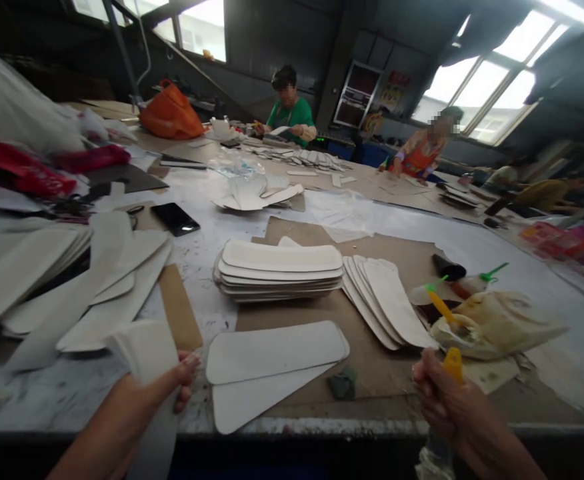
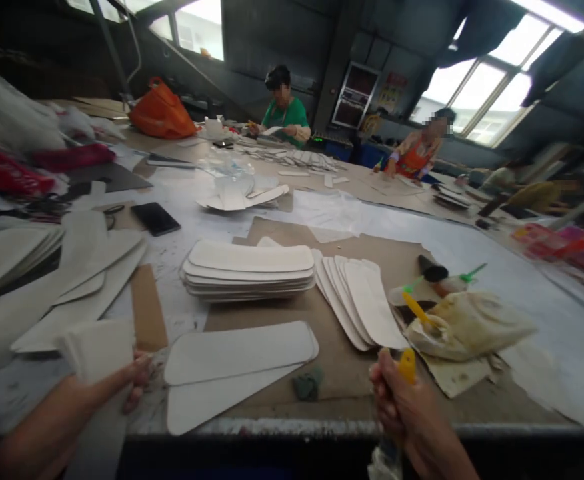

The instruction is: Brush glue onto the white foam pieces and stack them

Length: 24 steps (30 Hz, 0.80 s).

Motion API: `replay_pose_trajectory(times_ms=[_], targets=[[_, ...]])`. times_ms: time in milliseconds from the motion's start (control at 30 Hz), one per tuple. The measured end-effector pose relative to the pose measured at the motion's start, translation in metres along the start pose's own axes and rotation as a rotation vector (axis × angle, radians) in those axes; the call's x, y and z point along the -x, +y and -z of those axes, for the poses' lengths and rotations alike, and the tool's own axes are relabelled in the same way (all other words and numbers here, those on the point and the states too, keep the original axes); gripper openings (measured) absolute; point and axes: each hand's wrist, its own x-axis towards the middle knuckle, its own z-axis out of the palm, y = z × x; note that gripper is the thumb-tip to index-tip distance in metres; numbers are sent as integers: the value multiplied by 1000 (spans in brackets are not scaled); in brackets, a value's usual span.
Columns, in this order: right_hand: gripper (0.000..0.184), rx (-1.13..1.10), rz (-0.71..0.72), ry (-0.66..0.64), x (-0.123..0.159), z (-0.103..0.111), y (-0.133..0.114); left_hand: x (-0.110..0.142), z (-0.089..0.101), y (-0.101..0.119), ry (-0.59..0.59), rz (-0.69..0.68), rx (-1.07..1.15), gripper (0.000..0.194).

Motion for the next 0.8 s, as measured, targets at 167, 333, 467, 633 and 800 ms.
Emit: replay_pose_trajectory(times_ms=[167,333,467,633,800], targets=[[48,862,471,-191,9,-47,-1,-3,-13,14,-151,50,-133,47],[34,1535,552,-252,0,-104,-15,-12,-18,9,-220,41,-294,35],[44,1771,473,-229,-17,-129,-19,-11,-18,10,-221,53,-329,32],[58,1812,390,-260,-43,-133,-16,-9,-15,10,-232,70,-311,31],[37,1840,382,-181,-42,-126,-34,-8,-10,8,-256,95,-272,31]])
